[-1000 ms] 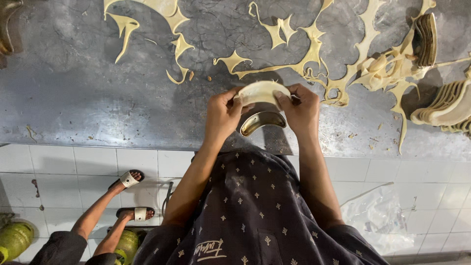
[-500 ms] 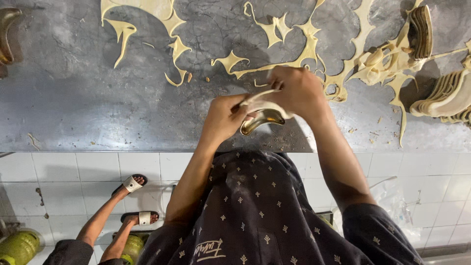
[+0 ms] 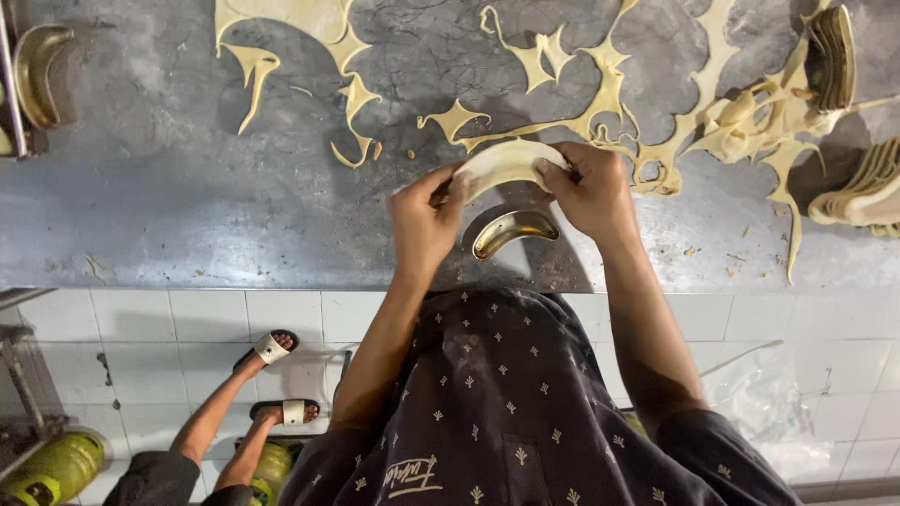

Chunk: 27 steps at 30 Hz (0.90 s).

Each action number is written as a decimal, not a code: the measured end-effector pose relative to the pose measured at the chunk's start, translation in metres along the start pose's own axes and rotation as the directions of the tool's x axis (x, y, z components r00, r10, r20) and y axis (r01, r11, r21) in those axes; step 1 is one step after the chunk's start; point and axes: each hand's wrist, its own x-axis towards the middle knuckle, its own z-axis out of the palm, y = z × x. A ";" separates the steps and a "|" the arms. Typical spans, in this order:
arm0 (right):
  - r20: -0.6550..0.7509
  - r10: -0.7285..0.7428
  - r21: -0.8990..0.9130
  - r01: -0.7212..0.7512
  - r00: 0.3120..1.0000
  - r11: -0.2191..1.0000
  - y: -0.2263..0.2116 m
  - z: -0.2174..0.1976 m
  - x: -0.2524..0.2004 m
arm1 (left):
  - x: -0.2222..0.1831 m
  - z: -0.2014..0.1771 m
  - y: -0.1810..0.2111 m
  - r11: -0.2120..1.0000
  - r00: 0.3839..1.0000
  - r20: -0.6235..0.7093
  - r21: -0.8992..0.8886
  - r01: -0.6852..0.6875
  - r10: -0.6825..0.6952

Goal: The person picks up pre-cut circular dough pieces, folds them into crescent shapes, and places them onto a metal tray.

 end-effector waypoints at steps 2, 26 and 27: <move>0.025 -0.034 -0.019 0.034 0.999 0.999 -0.018 -0.003 0.003 | 0.004 -0.002 -0.003 0.999 1.000 -0.009 -0.038 -0.006 0.005; 0.402 -0.684 -0.478 0.777 0.609 0.411 -0.060 0.039 -0.015 | 0.014 -0.022 -0.037 0.733 0.872 0.433 -0.514 0.445 -0.227; 0.379 -0.687 -0.506 0.760 0.620 0.406 -0.052 0.037 -0.012 | 0.016 -0.024 -0.032 0.702 0.888 0.392 -0.563 0.438 -0.240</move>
